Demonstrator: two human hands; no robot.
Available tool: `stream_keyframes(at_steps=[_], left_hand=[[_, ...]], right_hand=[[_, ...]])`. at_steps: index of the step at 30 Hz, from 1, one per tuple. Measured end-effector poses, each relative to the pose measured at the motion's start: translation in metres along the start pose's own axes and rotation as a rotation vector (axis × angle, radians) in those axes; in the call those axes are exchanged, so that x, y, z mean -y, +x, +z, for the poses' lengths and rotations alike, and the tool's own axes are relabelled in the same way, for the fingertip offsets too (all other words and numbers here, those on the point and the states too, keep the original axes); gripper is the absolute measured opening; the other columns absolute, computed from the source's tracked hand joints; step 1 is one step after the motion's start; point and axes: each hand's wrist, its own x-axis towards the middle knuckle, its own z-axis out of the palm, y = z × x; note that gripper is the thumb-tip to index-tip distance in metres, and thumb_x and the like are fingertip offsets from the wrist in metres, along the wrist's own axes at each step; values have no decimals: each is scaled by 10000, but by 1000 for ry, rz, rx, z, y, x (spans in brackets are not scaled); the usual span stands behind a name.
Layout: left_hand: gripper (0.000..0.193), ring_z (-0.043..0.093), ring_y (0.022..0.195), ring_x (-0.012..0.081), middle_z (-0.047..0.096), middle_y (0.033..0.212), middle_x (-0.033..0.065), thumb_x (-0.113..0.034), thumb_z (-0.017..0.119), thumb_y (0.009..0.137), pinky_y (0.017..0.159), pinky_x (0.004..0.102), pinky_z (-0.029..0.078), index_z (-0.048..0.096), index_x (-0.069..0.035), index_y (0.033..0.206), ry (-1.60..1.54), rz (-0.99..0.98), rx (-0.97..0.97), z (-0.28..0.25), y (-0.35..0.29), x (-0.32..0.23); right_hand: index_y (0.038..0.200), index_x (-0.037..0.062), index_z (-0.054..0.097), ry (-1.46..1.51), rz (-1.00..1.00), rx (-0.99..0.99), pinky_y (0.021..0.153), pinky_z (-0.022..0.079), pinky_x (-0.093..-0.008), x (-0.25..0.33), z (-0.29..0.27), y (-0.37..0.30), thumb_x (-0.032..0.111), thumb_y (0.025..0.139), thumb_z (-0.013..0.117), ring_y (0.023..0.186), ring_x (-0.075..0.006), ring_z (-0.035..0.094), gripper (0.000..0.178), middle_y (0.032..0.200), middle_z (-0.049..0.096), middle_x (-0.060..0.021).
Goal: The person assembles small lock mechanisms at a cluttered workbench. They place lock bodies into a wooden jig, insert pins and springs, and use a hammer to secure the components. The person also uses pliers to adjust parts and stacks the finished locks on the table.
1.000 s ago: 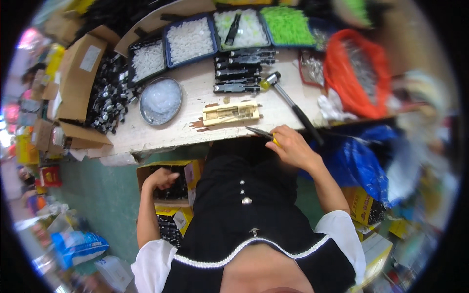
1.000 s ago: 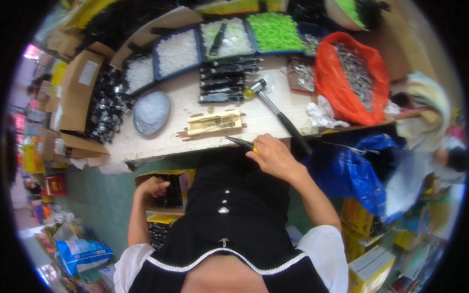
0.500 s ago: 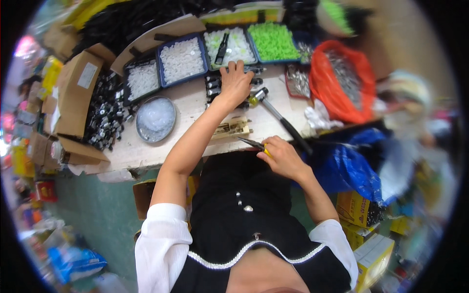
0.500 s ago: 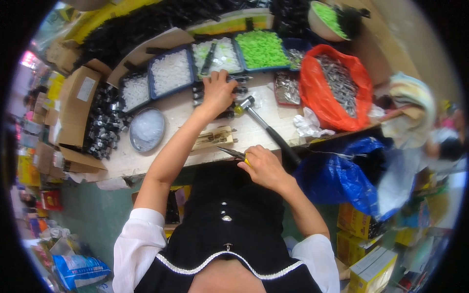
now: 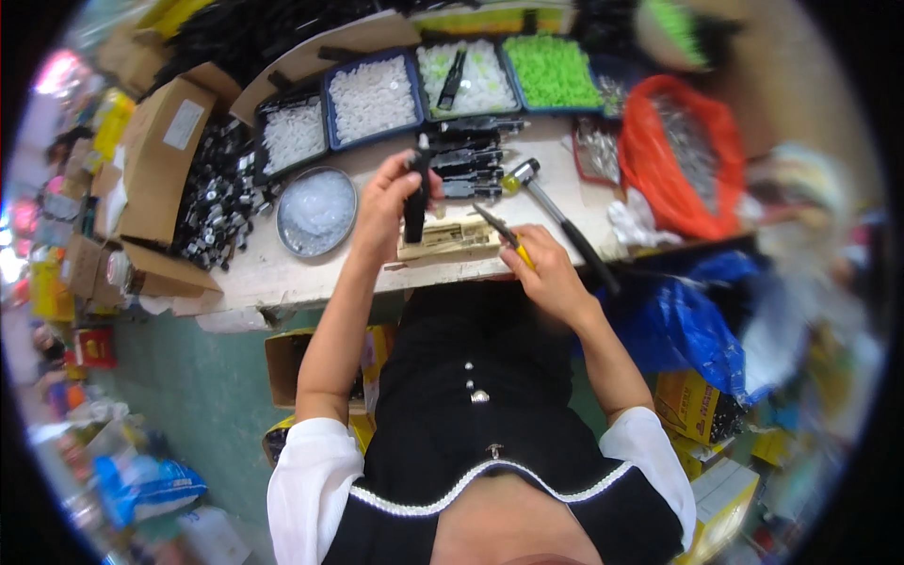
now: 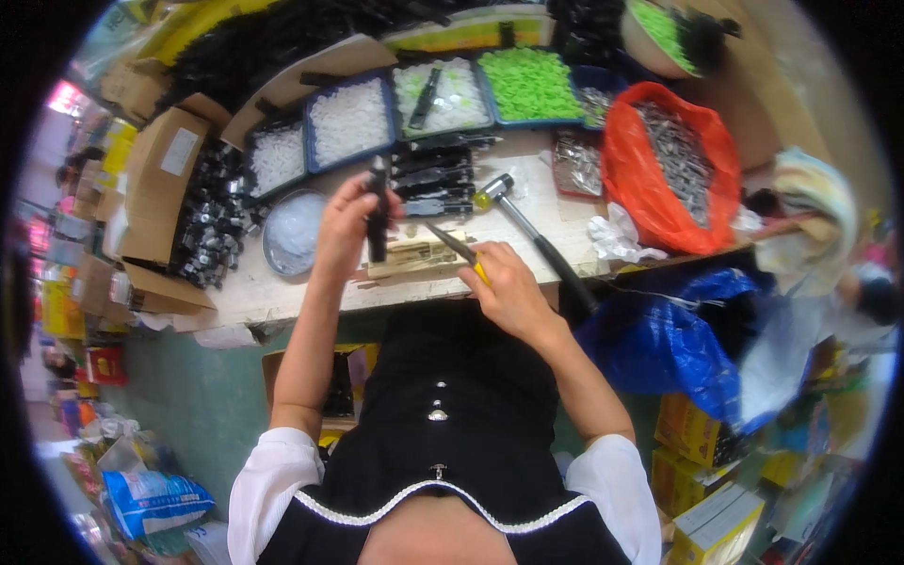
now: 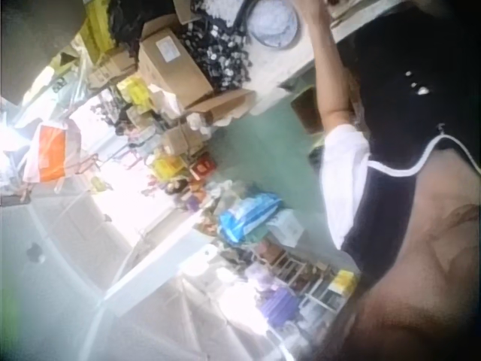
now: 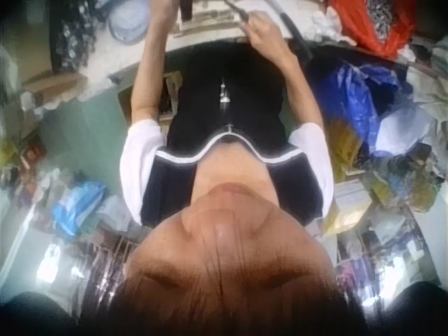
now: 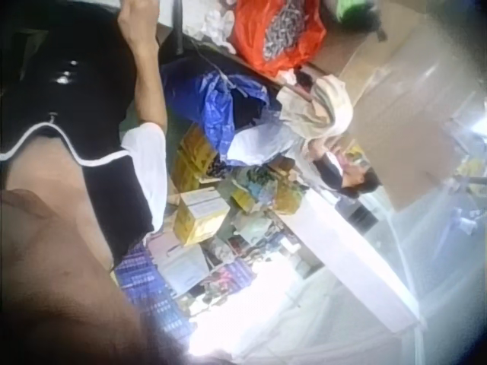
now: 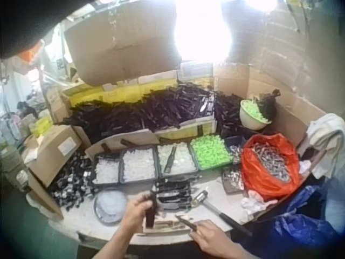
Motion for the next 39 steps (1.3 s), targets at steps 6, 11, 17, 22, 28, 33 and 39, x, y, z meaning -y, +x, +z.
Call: stream_keyframes(at_steps=[6,11,17,22,28,33,39], left_hand=[[292,523,581,89,558,745,51,-178,499,931,487,210,420,459,-62,1196,58,-99,7,20,-45,15],[277,517,589,76,559,746,36,-151,515,922,488,196,411,494,-40,1175,273,33,21,18,-52,19],[237,532,590,77,594,736,32,-160,580,878,517,217,443,590,-1,1053,359,139,-41,25,-58,18],[229,546,595,107,610,732,72,-137,593,861,564,262,456,594,10,1036,515,200,-94,26,-61,20],[220,475,511,59,541,638,14,-129,587,872,452,199,388,573,14,1038,585,209,-110,28,-63,21],[209,510,429,152,551,619,84,-192,565,869,346,262,405,550,-1,952,-285,-477,237,3,-63,6],[252,506,440,141,546,622,84,-221,566,870,354,259,410,553,12,967,-509,-530,344,-17,-85,16]], right_hand=[[861,-83,571,-4,19,51,810,416,-395,9,12,13,143,846,569,915,-343,519,226,997,572,-197],[842,-75,563,-7,-16,33,797,419,-393,15,10,13,144,846,566,900,-340,520,219,993,572,-189],[907,-58,563,-25,-17,74,780,428,-385,19,8,11,129,852,559,889,-335,532,194,977,568,-179],[906,-52,557,-42,-38,105,737,431,-390,19,8,11,118,853,559,846,-340,535,178,901,555,-173],[744,-48,523,-39,-21,184,668,442,-397,20,7,11,84,803,604,736,-338,529,166,776,520,-174],[735,-43,531,-74,-132,236,664,453,-384,15,3,3,80,783,618,741,-329,538,159,775,523,-165],[836,-36,547,-149,-100,469,710,457,-387,31,3,4,127,804,626,810,-334,539,184,932,550,-165]])
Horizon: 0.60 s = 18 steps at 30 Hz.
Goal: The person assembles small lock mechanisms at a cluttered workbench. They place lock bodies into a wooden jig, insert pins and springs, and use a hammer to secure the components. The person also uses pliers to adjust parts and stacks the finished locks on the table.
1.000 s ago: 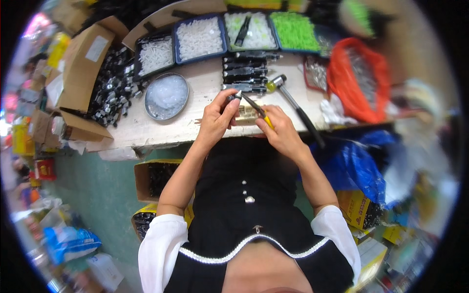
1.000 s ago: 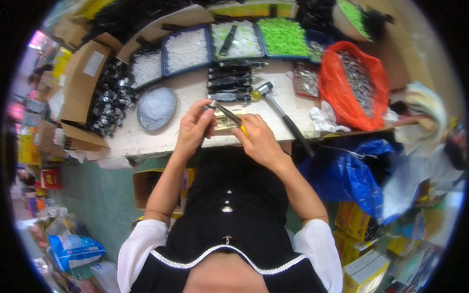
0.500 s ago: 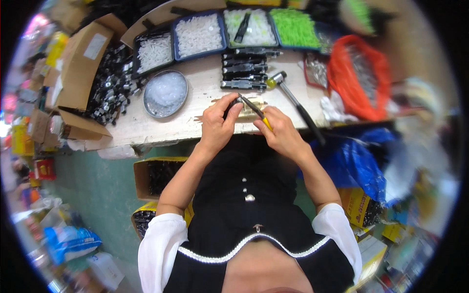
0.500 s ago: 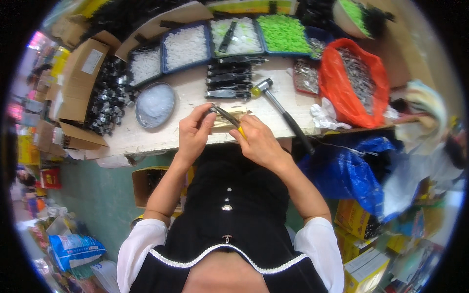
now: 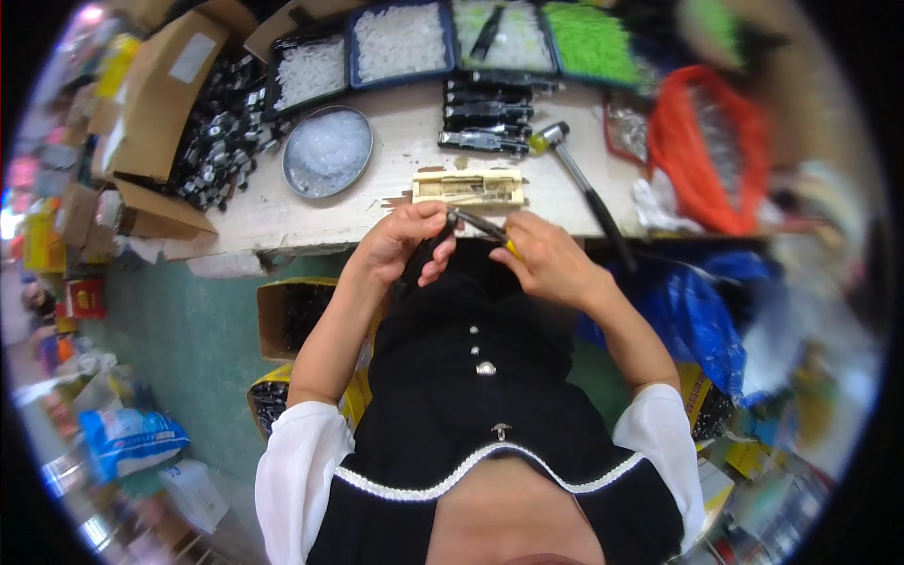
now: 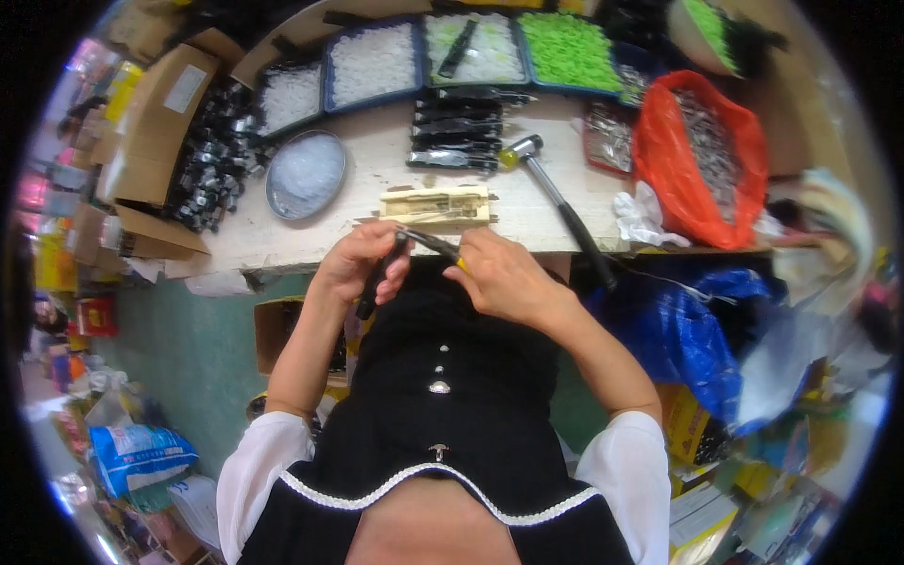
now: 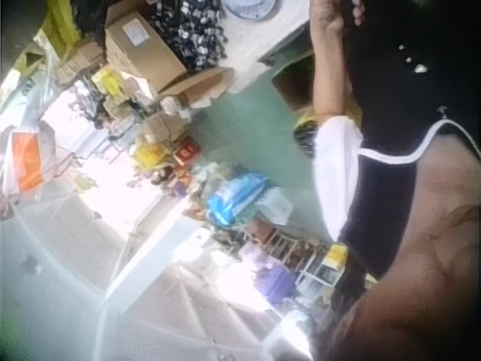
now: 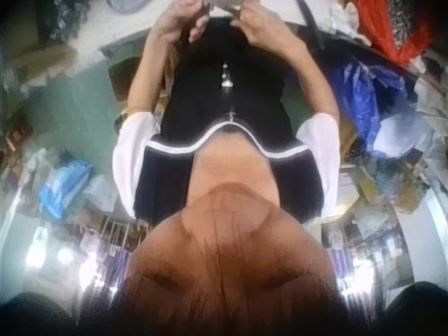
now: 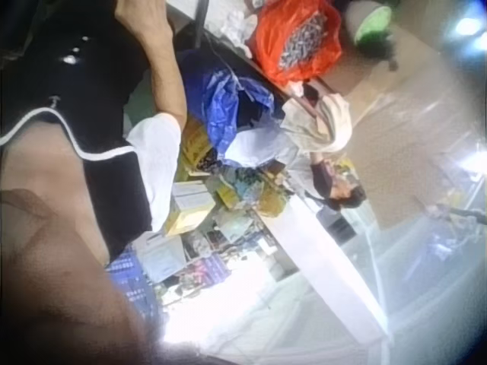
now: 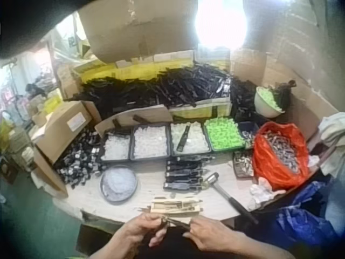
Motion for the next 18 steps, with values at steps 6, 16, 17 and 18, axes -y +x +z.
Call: stream_keyframes(at_steps=[6,16,17,18], left_hand=[[287,612,611,169,622,714,74,-245,593,851,563,273,497,610,-57,1067,997,-326,-597,-48,-94,23],[268,549,750,232,614,826,102,-250,668,786,665,334,420,659,-23,928,1614,396,-514,-2,-8,-53],[247,524,853,270,593,873,98,-247,678,764,738,352,406,665,-55,917,1803,647,-507,1,24,-58],[252,492,941,266,573,999,85,-252,696,733,766,379,384,668,-103,935,1881,807,-480,0,59,-62]], right_hand=[[775,-32,578,26,-97,-132,807,420,-393,-14,13,-5,207,825,610,886,-305,520,246,921,562,-147],[776,-36,579,57,-23,-143,798,430,-385,-23,16,-7,214,821,617,878,-313,525,257,936,568,-147],[779,-35,581,59,-28,-150,794,429,-383,-21,16,-6,215,818,620,878,-309,527,256,934,568,-145],[779,-36,582,44,-21,-152,794,428,-382,-20,14,-7,214,817,621,879,-308,527,256,937,568,-146]])
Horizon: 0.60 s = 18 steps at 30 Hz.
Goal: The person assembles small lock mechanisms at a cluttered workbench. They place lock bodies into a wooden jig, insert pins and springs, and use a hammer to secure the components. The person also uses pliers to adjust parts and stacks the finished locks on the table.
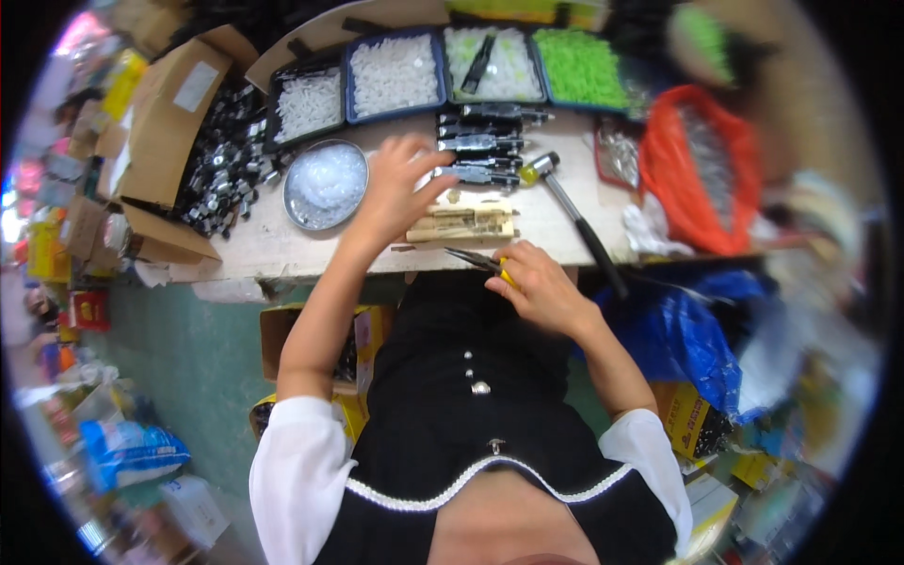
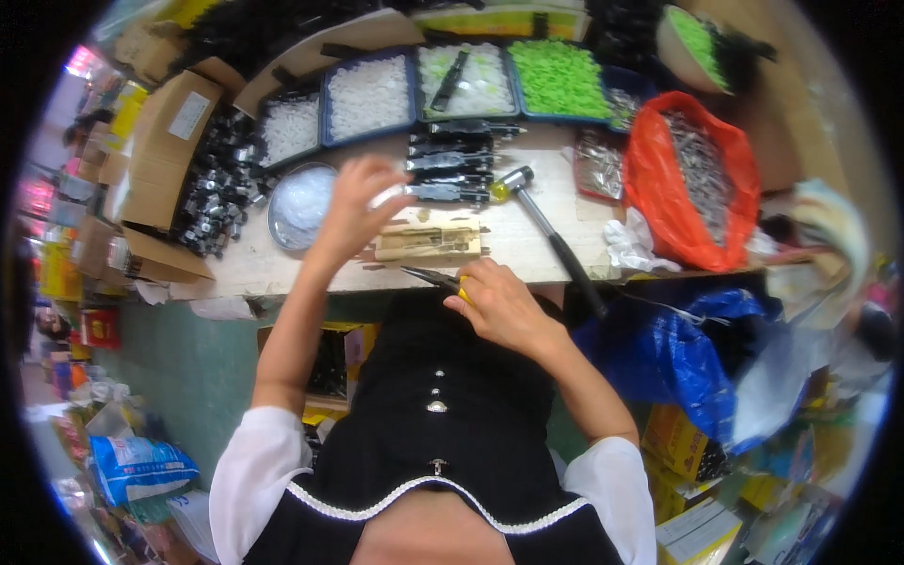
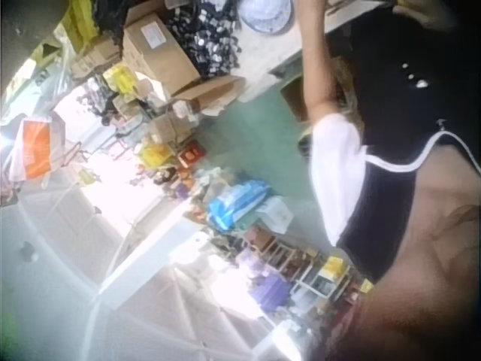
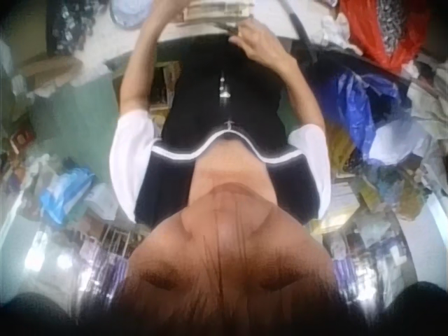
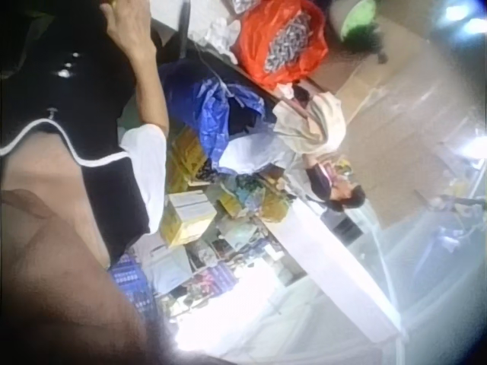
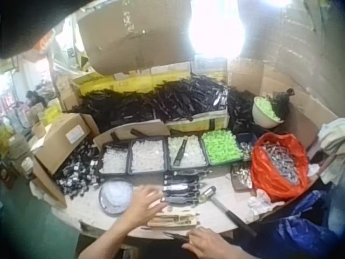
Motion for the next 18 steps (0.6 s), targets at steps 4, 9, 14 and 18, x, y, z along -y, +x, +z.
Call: stream_keyframes(at_steps=[4,9,14,18], left_hand=[[223,362,1120,363,472,1155,201,-187,679,709,841,515,287,661,-121,922,279,61,-22,82,83,-21],[238,348,1176,346,451,1209,182,-182,670,735,903,535,282,624,-89,949,500,26,137,120,114,-15],[156,564,901,288,536,1032,182,-43,605,797,768,380,464,597,-9,949,-131,55,-170,88,96,4],[309,611,831,214,603,947,134,-29,492,865,767,342,511,475,17,1170,-1059,-380,-152,29,57,0]], right_hand=[[772,-38,590,-50,63,-28,794,429,-377,-4,-7,-13,214,811,629,885,-298,525,258,959,568,-144],[753,-36,590,-71,144,-21,786,433,-372,-10,-12,-28,208,809,631,883,-291,525,254,965,568,-137],[741,-37,574,-43,135,-55,777,435,-370,-14,-9,-26,194,809,630,876,-291,526,246,960,571,-140],[760,-46,560,1,130,-145,778,435,-374,-13,-10,-14,165,814,619,881,-301,529,226,960,575,-153]])
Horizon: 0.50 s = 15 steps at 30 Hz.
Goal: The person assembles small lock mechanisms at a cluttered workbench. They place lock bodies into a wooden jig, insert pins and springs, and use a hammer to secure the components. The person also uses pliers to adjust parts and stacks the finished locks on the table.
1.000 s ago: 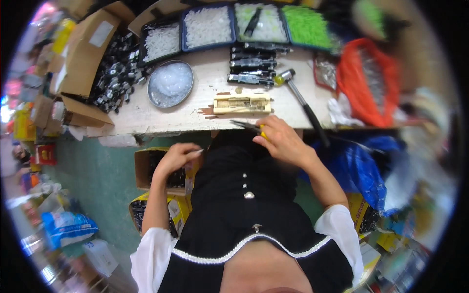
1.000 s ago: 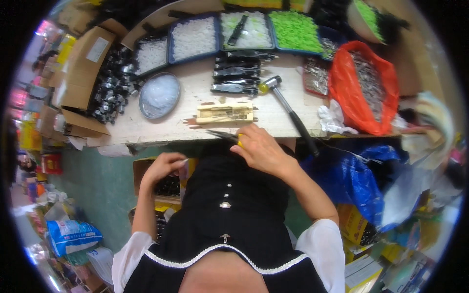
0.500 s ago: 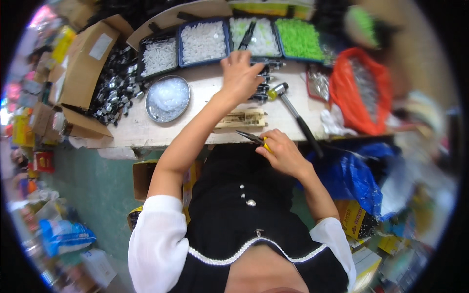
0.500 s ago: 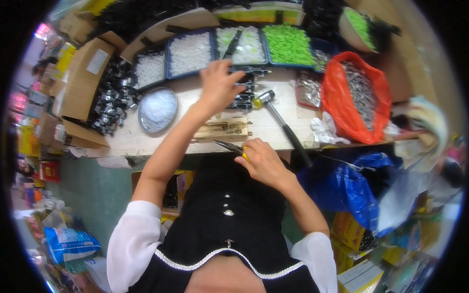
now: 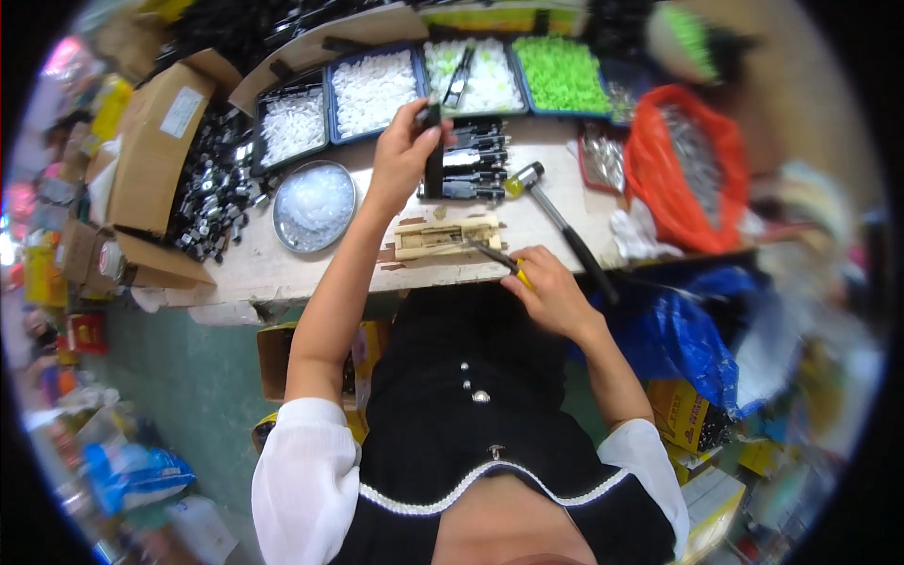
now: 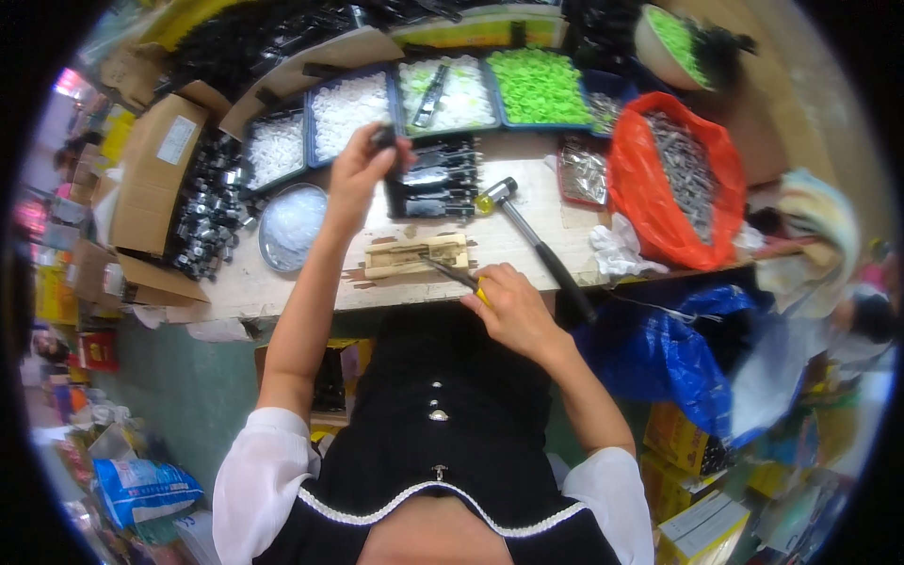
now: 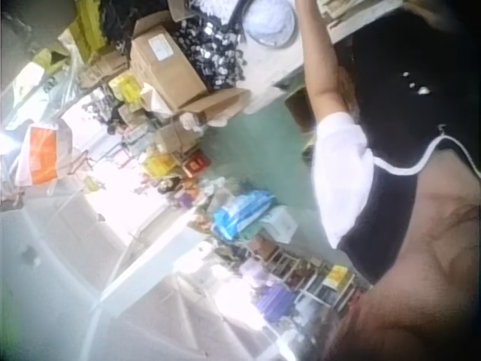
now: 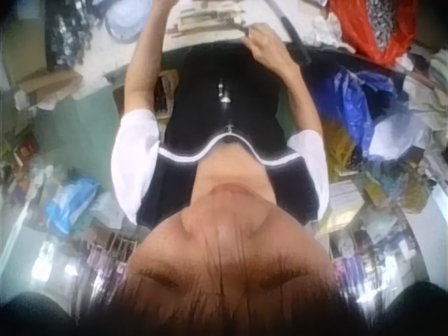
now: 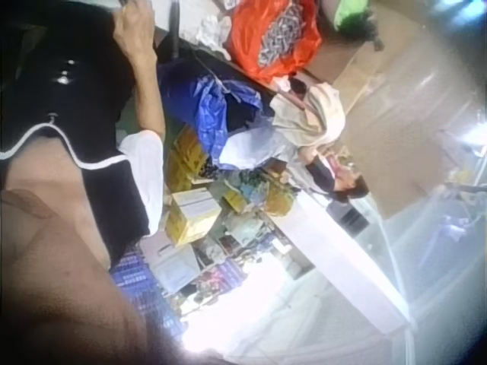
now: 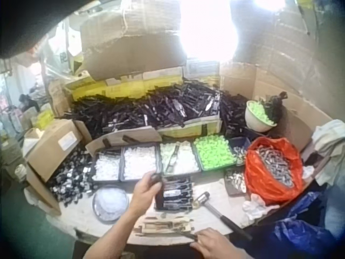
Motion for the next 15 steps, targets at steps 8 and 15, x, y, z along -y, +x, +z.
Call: stream_keyframes(at_steps=[8,15], left_hand=[[213,511,625,80,537,736,21,-175,496,935,563,207,431,517,-46,1102,-170,-324,78,-11,-100,-9],[213,507,569,65,547,680,22,-132,554,895,519,209,416,575,6,1057,158,-102,22,-1,-117,-8]], right_hand=[[845,-69,568,103,1,-96,802,419,-391,15,5,32,131,838,576,913,-344,521,201,987,572,-194],[828,-65,566,111,-20,-93,805,423,-394,27,10,29,152,850,570,916,-334,523,219,982,572,-187]])
